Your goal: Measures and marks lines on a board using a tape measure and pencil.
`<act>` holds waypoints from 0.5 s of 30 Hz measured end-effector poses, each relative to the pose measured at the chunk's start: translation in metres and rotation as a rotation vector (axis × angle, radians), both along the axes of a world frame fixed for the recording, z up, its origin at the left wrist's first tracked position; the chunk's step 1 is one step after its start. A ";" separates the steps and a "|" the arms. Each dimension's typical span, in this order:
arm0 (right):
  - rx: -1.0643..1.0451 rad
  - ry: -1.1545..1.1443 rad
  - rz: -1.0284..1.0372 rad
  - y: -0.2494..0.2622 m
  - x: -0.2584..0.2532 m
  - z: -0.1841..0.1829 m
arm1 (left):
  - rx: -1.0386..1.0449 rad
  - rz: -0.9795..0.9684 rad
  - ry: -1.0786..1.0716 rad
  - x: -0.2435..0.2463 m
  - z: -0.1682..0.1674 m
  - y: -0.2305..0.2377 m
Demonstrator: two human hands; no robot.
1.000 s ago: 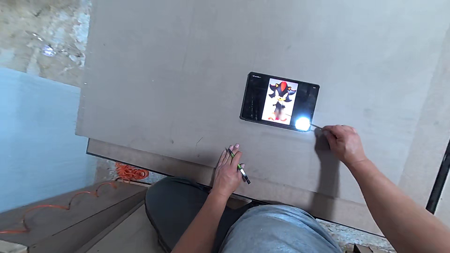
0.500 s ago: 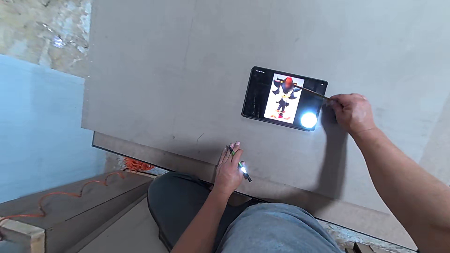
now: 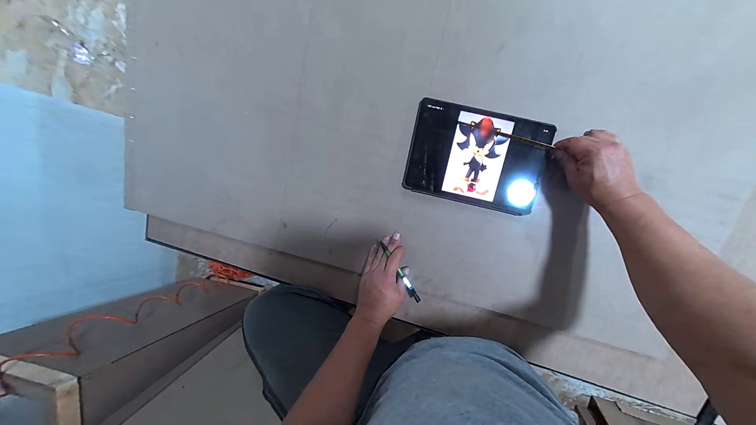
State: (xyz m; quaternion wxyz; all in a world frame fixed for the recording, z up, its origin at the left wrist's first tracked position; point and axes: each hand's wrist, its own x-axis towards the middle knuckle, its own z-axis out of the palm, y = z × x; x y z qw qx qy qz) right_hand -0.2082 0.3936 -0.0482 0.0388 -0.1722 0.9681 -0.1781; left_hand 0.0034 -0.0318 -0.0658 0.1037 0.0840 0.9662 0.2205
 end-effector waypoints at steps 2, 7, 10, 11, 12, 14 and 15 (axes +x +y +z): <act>-0.005 0.004 0.002 0.001 0.000 0.000 | 0.001 0.004 0.001 0.000 0.000 0.000; -0.001 0.022 0.010 0.002 0.001 -0.001 | 0.002 0.001 0.016 0.000 -0.001 0.000; 0.000 0.017 0.009 0.002 0.002 -0.001 | 0.006 0.002 0.016 0.000 0.000 0.000; -0.003 0.019 0.011 0.002 0.002 -0.002 | 0.007 0.003 0.018 0.000 0.000 0.000; -0.005 0.020 0.014 0.002 0.002 -0.002 | 0.008 0.004 0.024 0.000 0.000 0.000; 0.000 0.022 0.018 0.003 0.002 -0.003 | 0.015 0.003 0.040 0.000 -0.001 0.000; -0.001 0.023 0.017 0.003 0.002 -0.003 | 0.016 0.003 0.038 0.000 -0.001 0.000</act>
